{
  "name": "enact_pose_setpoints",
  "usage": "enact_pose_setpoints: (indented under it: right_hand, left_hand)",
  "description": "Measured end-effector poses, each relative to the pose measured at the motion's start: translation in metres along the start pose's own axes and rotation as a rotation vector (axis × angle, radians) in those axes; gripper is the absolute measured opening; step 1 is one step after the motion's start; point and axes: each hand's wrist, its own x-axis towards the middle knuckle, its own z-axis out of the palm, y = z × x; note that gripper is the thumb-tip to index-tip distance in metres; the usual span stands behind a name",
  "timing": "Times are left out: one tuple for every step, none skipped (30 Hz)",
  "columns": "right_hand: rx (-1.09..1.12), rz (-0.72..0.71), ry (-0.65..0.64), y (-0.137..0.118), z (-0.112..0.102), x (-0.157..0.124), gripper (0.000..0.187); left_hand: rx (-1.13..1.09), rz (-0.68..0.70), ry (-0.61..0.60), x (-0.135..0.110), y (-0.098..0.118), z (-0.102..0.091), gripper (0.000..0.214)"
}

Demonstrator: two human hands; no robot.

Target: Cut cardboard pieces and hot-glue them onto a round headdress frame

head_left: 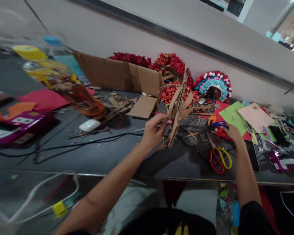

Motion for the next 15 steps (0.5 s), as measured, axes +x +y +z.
enact_pose_setpoints:
  right_hand:
    - [0.01, -0.006, 0.002, 0.0, -0.001, -0.001, 0.035]
    - [0.017, -0.01, 0.007, 0.0, -0.001, -0.004, 0.036]
    - [0.027, -0.007, 0.023, 0.0, -0.001, -0.007, 0.038]
    - [0.047, 0.0, 0.055, -0.001, -0.001, -0.012, 0.041]
    - [0.08, 0.006, 0.097, -0.002, -0.001, -0.018, 0.043]
    - [0.135, 0.012, 0.157, -0.004, -0.001, -0.025, 0.046]
    - [0.205, 0.01, 0.224, -0.007, -0.001, -0.031, 0.048]
    - [0.277, 0.004, 0.286, -0.011, -0.001, -0.038, 0.05]
    - [0.34, 0.001, 0.344, -0.015, -0.002, -0.044, 0.052]
    - [0.381, 0.0, 0.388, -0.02, -0.004, -0.05, 0.053]
    - [0.402, 0.007, 0.42, -0.025, -0.006, -0.056, 0.055]
    - [0.414, 0.018, 0.447, -0.03, -0.008, -0.061, 0.056]
    - [0.423, 0.033, 0.472, -0.034, -0.01, -0.066, 0.056]
    - [0.431, 0.05, 0.502, -0.039, -0.012, -0.07, 0.057]
    - [0.441, 0.063, 0.537, -0.043, -0.014, -0.074, 0.058]
  left_hand:
    - [-0.012, -0.001, 0.012, -0.001, -0.001, 0.0, 0.015]
    - [-0.021, -0.001, 0.024, -0.001, -0.002, 0.001, 0.014]
    - [-0.027, -0.001, 0.036, -0.002, -0.004, 0.001, 0.013]
    - [-0.028, -0.003, 0.045, -0.004, -0.006, 0.001, 0.012]
    - [-0.023, -0.005, 0.057, -0.005, -0.007, 0.002, 0.012]
    - [-0.009, -0.007, 0.075, -0.006, -0.009, 0.002, 0.012]
    - [0.012, -0.009, 0.096, -0.007, -0.011, 0.002, 0.011]
    - [0.038, -0.011, 0.119, -0.009, -0.012, 0.002, 0.011]
    - [0.07, -0.011, 0.14, -0.009, -0.012, 0.001, 0.01]
    - [0.104, -0.005, 0.157, -0.01, -0.012, 0.0, 0.01]
    - [0.137, 0.01, 0.172, -0.01, -0.01, -0.001, 0.009]
    - [0.169, 0.029, 0.185, -0.009, -0.008, -0.003, 0.009]
    - [0.2, 0.049, 0.201, -0.008, -0.006, -0.005, 0.008]
    - [0.228, 0.072, 0.22, -0.007, -0.003, -0.008, 0.007]
    - [0.253, 0.096, 0.239, -0.006, 0.0, -0.011, 0.007]
